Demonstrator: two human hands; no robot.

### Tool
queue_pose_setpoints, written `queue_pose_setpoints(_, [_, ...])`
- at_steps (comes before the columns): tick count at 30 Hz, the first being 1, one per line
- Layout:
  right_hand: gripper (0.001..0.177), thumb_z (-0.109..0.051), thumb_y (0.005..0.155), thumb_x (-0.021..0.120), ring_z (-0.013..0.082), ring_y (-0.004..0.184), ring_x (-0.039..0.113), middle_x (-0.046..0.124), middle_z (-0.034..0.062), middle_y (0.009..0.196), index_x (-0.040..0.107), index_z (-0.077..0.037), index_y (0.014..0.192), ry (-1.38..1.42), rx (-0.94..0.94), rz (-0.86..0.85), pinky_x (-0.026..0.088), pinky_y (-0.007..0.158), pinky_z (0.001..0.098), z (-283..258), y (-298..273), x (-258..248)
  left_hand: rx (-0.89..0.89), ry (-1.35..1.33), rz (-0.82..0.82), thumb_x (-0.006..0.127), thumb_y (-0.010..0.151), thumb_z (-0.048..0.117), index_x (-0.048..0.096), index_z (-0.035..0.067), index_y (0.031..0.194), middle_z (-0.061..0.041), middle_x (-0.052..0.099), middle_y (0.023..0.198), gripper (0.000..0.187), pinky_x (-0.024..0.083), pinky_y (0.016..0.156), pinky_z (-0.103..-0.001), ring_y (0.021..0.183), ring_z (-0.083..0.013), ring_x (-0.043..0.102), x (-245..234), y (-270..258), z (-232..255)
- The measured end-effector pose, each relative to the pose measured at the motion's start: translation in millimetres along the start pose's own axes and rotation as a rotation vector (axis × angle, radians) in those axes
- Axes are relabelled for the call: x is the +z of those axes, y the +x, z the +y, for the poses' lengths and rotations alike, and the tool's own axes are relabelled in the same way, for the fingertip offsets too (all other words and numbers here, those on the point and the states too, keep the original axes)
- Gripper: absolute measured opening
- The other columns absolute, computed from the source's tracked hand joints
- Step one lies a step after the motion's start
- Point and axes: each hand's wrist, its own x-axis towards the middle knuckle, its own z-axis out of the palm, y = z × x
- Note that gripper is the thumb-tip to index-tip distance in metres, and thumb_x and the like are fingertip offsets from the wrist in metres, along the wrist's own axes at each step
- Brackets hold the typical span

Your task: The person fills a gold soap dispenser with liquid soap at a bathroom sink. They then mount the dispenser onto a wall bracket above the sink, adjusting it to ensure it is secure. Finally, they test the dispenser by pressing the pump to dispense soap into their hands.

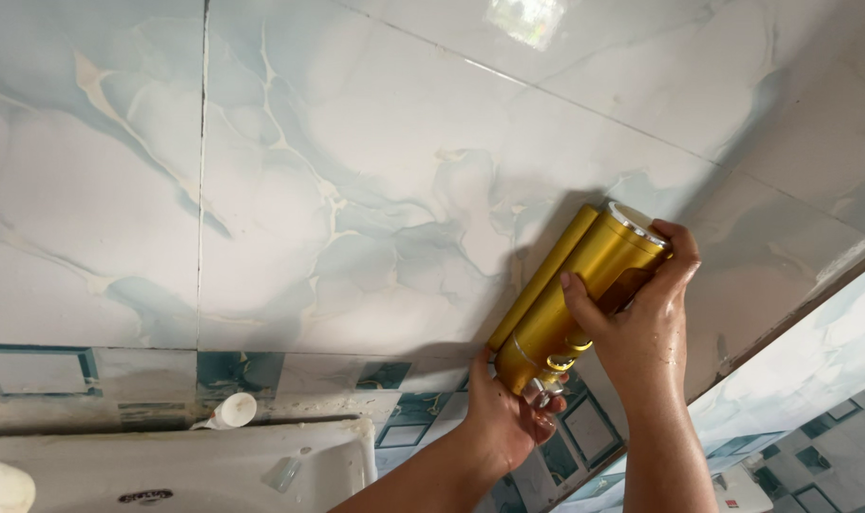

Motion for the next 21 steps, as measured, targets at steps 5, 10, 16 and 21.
queue_pose_setpoints(5, [0.093,-0.03,0.087,0.084,0.0337,0.094,0.074,0.061,0.0266,0.115,0.017,-0.009,0.148,-0.014,-0.011,0.003,0.064,0.076,0.0415,-1,-1,1,0.127,0.121,-0.104,0.038,0.091,0.084,0.064,0.01,0.117,-0.001,0.065,0.092,0.083,0.043,0.054,-0.022,0.077,-0.0129,0.062,-12,6,-7])
queue_pose_setpoints(10, [0.091,-0.029,0.088,0.085,0.0317,0.093,0.075,0.063,0.0236,0.113,0.019,-0.009,0.148,-0.003,-0.049,0.021,0.064,0.076,0.0407,-1,-2,1,0.143,0.091,-0.225,0.045,0.091,0.087,0.062,0.009,0.113,-0.001,0.06,0.086,0.083,0.04,0.05,-0.02,0.072,-0.0119,0.06,-27,27,-11])
queue_pose_setpoints(16, [0.092,-0.029,0.087,0.084,0.0303,0.089,0.076,0.066,0.0206,0.106,0.018,-0.011,0.149,0.04,0.03,0.006,0.063,0.075,0.0406,-1,-2,3,0.181,0.163,-0.246,0.04,0.089,0.087,0.063,0.015,0.114,0.0,0.061,0.086,0.08,0.036,0.046,-0.02,0.068,-0.0111,0.057,-30,33,-13])
queue_pose_setpoints(21, [0.099,-0.025,0.088,0.083,0.0298,0.089,0.075,0.065,0.0216,0.108,0.01,-0.012,0.154,0.129,-0.038,-0.003,0.063,0.075,0.0405,12,-1,5,0.186,0.235,-0.212,0.038,0.088,0.089,0.061,0.016,0.117,0.001,0.059,0.089,0.082,0.039,0.047,-0.022,0.07,-0.0124,0.057,-35,35,-11])
